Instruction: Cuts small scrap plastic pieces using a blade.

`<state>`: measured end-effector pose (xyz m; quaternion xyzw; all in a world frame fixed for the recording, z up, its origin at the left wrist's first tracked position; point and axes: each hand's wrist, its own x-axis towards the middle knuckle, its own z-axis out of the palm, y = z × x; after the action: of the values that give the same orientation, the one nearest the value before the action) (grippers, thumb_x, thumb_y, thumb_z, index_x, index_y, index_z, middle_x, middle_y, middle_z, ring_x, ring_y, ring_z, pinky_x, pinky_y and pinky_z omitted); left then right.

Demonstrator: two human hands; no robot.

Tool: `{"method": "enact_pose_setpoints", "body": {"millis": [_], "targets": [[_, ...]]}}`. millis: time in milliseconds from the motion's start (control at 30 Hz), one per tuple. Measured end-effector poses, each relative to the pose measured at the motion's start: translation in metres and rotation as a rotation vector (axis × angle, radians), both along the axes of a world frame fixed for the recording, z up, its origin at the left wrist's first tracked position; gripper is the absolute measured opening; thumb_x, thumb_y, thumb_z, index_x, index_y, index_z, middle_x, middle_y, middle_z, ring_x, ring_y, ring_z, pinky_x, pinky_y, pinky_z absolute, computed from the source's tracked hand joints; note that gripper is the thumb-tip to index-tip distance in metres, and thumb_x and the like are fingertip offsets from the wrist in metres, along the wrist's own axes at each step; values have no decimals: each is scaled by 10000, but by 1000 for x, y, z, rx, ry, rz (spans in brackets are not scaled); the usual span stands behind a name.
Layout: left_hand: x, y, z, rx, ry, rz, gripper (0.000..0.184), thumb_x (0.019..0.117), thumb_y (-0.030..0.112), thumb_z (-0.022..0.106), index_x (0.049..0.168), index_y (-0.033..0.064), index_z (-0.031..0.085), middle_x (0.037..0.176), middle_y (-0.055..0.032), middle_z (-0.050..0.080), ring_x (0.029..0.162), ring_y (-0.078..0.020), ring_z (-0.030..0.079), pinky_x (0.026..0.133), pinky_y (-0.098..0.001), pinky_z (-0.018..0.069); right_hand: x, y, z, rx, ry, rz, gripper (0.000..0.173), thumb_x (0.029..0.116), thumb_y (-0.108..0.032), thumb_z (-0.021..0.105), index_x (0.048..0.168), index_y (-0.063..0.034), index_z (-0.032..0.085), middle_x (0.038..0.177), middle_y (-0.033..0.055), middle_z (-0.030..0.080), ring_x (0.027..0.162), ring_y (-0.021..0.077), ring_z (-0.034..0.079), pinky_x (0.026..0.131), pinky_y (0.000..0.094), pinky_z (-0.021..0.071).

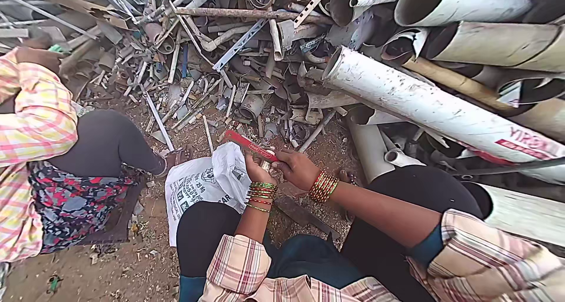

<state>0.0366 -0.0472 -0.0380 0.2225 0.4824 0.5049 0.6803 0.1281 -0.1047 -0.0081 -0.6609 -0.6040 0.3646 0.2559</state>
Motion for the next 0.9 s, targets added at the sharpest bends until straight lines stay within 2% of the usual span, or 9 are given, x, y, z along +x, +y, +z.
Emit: {"method": "enact_pose_setpoints", "body": {"millis": [67,200,267,400,467,600,667,733,900], "targets": [[1,-1,3,-17,4,-3,648,1120,443,158,870,47,606,633,-35,609,520,-92,583,486,-238,479,2,3,2,-17,-15,-37,293,1087,-153,487,1123,85,654,1047,245,658,928,358,666,881,514,517],[-2,1,-5,-2,-47,40,553,1121,393,116,979,60,534,728,-38,580,639,-112,594,606,-268,506,-15,-3,3,-47,-41,57,349,1103,-181,425,1155,106,618,1115,282,651,1081,420,643,951,559,476],[-2,3,-5,-26,-76,64,600,1116,427,97,963,55,542,710,-45,589,606,-127,589,568,-274,497,-17,-2,3,-59,-53,80,353,1108,-182,415,1170,101,616,1144,281,647,1108,417,636,962,560,471],[-2,-2,5,-41,23,41,552,1115,369,178,929,49,588,692,-33,595,557,-97,568,508,-246,462,-4,8,-1,-3,-118,-32,275,1084,-139,476,1110,85,634,1080,261,662,1017,413,666,875,582,503],[-3,1,0,-11,42,99,485,1115,334,213,929,54,563,705,-38,576,588,-111,573,549,-265,480,-10,5,2,-32,-92,13,330,1100,-166,444,1177,97,627,1143,277,658,1087,422,650,947,576,480],[-11,6,-5,31,65,72,526,1129,331,174,1137,-27,559,864,-105,556,714,-153,561,684,-310,494,-20,4,1,-49,-62,83,348,1106,-173,427,1191,104,620,1135,284,657,1095,426,646,960,575,475],[-8,4,-3,5,96,60,537,1117,349,183,980,37,599,730,-41,603,600,-96,583,562,-252,487,-12,10,-1,-7,-105,13,289,1090,-149,466,1103,88,632,1054,262,662,1018,415,663,886,577,498],[-7,0,3,-16,71,59,536,1113,338,194,918,45,599,688,-35,601,580,-102,580,554,-260,482,-11,10,-2,5,-124,-1,286,1089,-148,467,1087,86,632,1054,255,659,1016,406,664,879,568,502],[-11,10,-9,20,-11,143,603,1118,400,123,1021,15,577,747,-65,626,603,-128,610,559,-266,512,-27,4,-1,-22,-87,109,350,1103,-174,415,1163,102,622,1129,278,653,1088,421,646,942,568,481]]}}
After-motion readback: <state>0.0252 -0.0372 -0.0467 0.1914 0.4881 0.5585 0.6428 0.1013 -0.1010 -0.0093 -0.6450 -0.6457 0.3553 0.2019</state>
